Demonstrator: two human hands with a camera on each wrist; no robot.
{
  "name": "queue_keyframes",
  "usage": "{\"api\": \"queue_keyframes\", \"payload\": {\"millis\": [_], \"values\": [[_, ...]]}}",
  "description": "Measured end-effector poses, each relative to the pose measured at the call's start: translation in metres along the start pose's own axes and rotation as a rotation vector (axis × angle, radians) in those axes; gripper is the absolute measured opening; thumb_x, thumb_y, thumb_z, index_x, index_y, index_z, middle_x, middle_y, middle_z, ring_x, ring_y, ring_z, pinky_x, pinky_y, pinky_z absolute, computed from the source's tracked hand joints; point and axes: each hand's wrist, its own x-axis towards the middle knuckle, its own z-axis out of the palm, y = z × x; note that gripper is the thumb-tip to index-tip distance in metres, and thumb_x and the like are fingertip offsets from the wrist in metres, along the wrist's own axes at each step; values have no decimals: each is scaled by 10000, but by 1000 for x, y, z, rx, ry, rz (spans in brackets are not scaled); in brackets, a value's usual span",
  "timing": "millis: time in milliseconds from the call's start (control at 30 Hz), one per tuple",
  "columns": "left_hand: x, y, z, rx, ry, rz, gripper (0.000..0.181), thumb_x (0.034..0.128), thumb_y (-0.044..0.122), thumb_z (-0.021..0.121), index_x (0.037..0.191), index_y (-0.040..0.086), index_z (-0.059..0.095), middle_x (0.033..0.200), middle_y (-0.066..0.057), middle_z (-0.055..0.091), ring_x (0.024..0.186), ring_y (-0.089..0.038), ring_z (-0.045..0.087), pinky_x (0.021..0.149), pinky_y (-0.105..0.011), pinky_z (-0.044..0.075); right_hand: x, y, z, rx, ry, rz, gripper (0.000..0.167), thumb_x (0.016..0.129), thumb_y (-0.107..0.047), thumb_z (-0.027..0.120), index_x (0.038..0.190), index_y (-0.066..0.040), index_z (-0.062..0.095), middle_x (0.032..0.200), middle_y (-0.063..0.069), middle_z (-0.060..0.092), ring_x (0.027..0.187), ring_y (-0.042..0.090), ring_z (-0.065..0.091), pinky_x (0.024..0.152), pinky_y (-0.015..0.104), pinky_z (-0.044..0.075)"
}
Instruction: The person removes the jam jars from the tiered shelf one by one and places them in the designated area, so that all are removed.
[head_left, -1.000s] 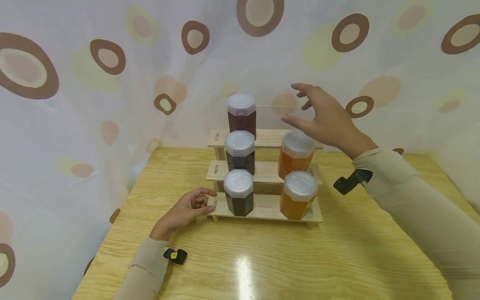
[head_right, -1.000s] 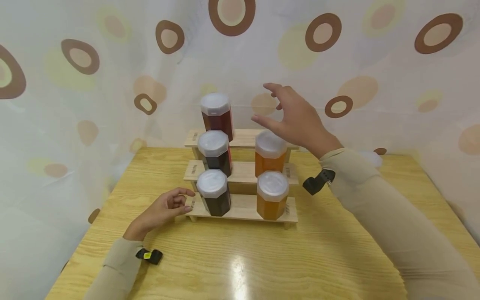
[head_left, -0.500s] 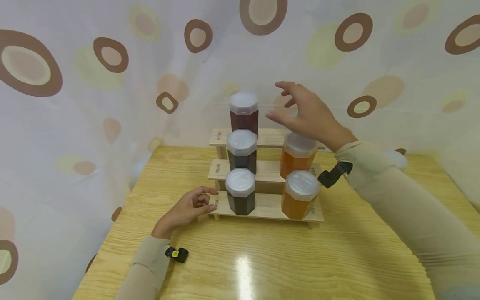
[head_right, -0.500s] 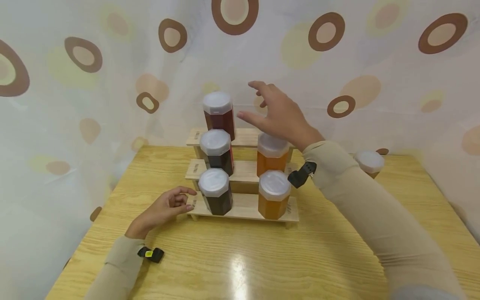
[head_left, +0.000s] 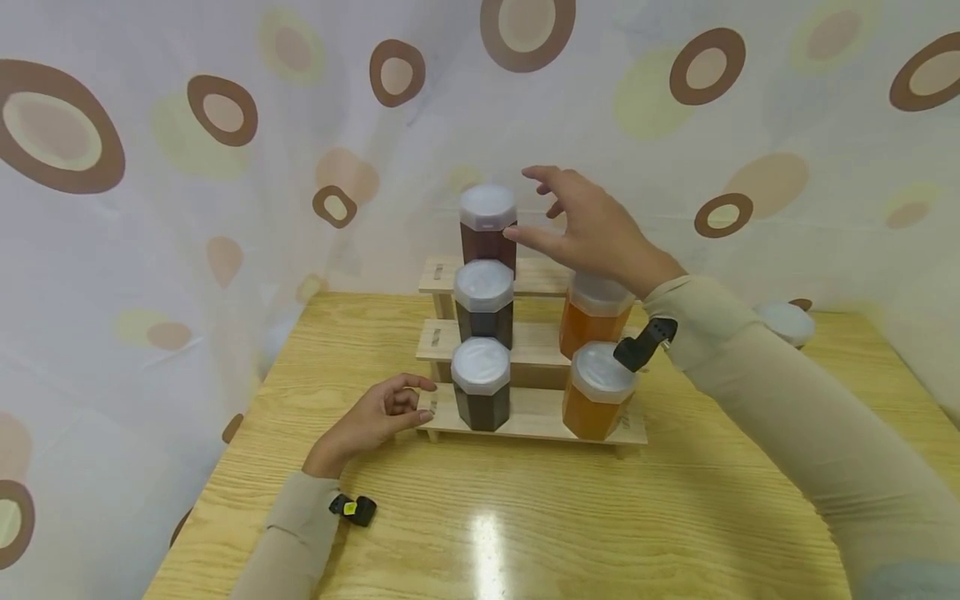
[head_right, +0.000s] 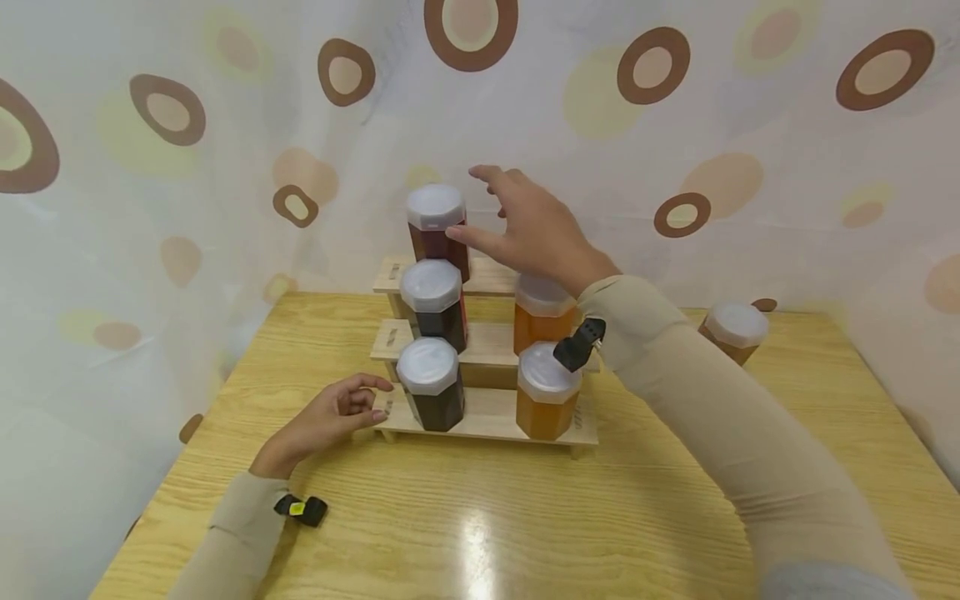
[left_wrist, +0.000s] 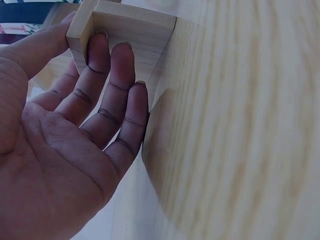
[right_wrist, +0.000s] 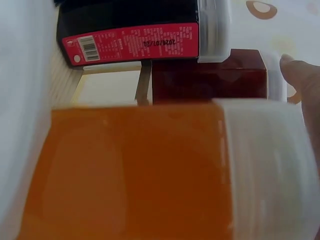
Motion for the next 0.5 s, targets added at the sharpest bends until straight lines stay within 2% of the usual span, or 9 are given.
{"api": "queue_keyframes", "payload": {"millis": [300,500], "values": [[0,1,1,12,-7,4,413,998,5,667,1384,-42,525,859,-67,613,755,-164,541,755,-277,503,11,-12,5,25,-25,-69,760,984,-494,682,1579,-126,387,1397,150,562,1117,286,644,913,458,535],[1,1,2,7,-12,16,399,996,-7,663,1365,-65,521,846,-54,608,710,-115,505,675,-246,451,15,-18,10,-6,-29,-50,775,980,-509,681,1581,-123,380,1386,135,574,1117,279,651,876,436,557]]}}
